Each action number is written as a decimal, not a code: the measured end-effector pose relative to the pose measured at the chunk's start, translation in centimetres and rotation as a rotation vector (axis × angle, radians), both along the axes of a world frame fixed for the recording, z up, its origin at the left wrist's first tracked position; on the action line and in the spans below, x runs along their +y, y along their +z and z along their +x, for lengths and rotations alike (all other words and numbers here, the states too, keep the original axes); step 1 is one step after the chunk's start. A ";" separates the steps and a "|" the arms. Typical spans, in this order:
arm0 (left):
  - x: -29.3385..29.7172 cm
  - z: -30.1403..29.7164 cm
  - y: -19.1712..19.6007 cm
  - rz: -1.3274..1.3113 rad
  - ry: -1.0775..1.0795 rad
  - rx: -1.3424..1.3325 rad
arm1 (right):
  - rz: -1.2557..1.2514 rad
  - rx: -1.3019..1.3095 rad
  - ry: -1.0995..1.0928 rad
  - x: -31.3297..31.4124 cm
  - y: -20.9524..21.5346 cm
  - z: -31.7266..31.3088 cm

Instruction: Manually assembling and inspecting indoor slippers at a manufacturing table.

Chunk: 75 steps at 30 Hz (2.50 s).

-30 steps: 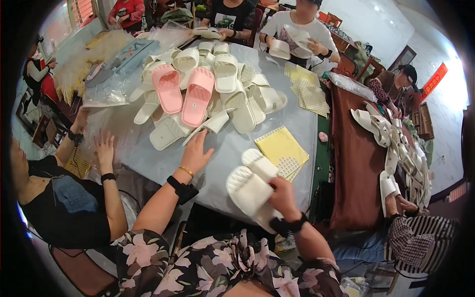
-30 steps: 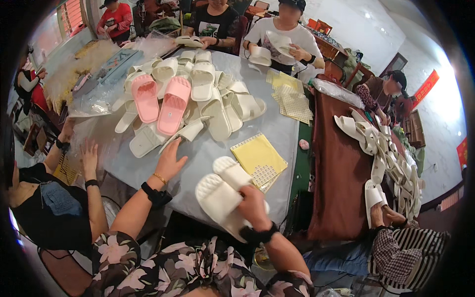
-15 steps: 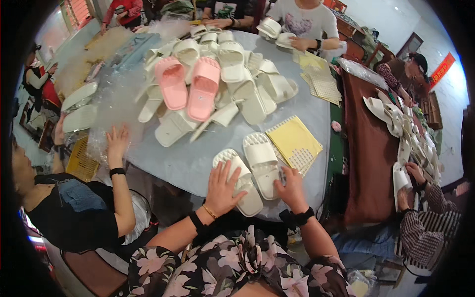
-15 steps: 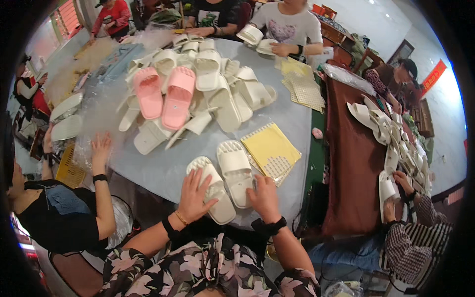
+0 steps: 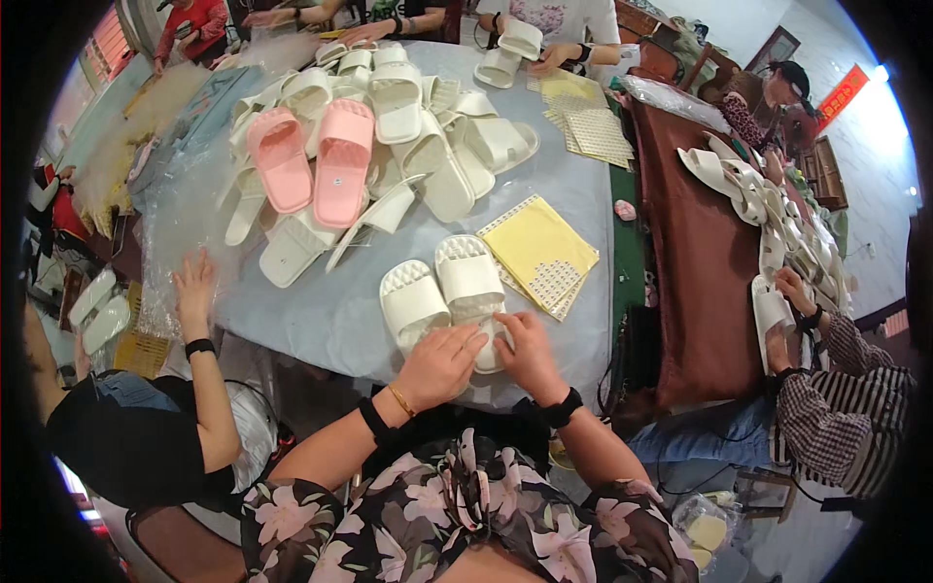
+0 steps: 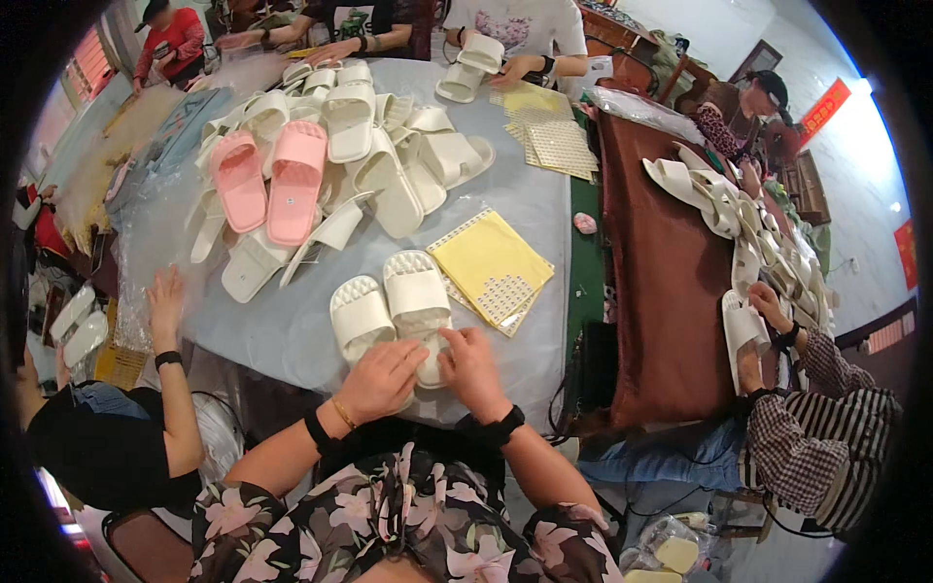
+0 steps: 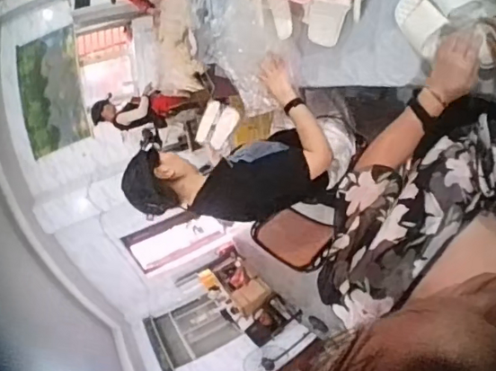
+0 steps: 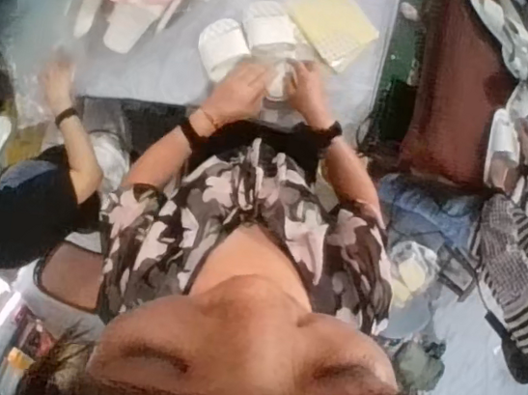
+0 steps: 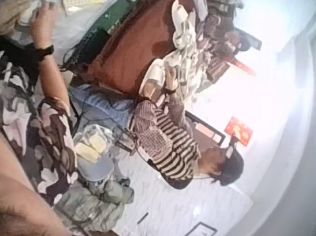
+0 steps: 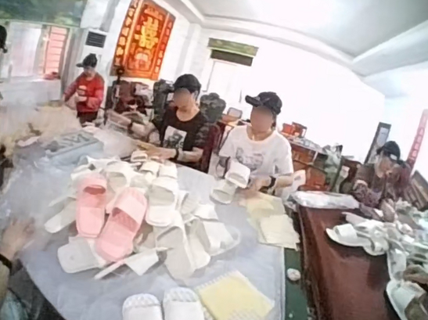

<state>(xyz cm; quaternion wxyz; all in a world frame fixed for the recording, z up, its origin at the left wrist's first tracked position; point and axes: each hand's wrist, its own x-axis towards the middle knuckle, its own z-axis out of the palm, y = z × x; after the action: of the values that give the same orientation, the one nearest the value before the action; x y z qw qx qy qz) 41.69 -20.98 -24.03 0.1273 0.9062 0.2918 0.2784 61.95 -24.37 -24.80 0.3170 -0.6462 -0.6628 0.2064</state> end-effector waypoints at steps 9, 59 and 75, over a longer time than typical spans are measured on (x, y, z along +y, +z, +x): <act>-0.5 1.2 -0.7 -0.119 0.033 0.127 | -0.090 0.063 -0.108 3.4 1.0 5.0; -0.4 1.1 -1.7 -0.039 0.087 0.055 | -0.054 -0.090 -0.136 9.3 -1.5 8.7; -0.5 1.0 -1.8 -0.048 0.111 0.032 | -0.081 0.154 -0.152 7.1 0.3 7.5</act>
<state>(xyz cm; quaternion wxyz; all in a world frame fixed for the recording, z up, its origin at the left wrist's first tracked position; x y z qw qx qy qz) 42.72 -21.47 -25.83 0.1284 0.8898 0.3500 0.2632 69.44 -17.22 -24.47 0.3553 -0.6892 -0.5766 0.2574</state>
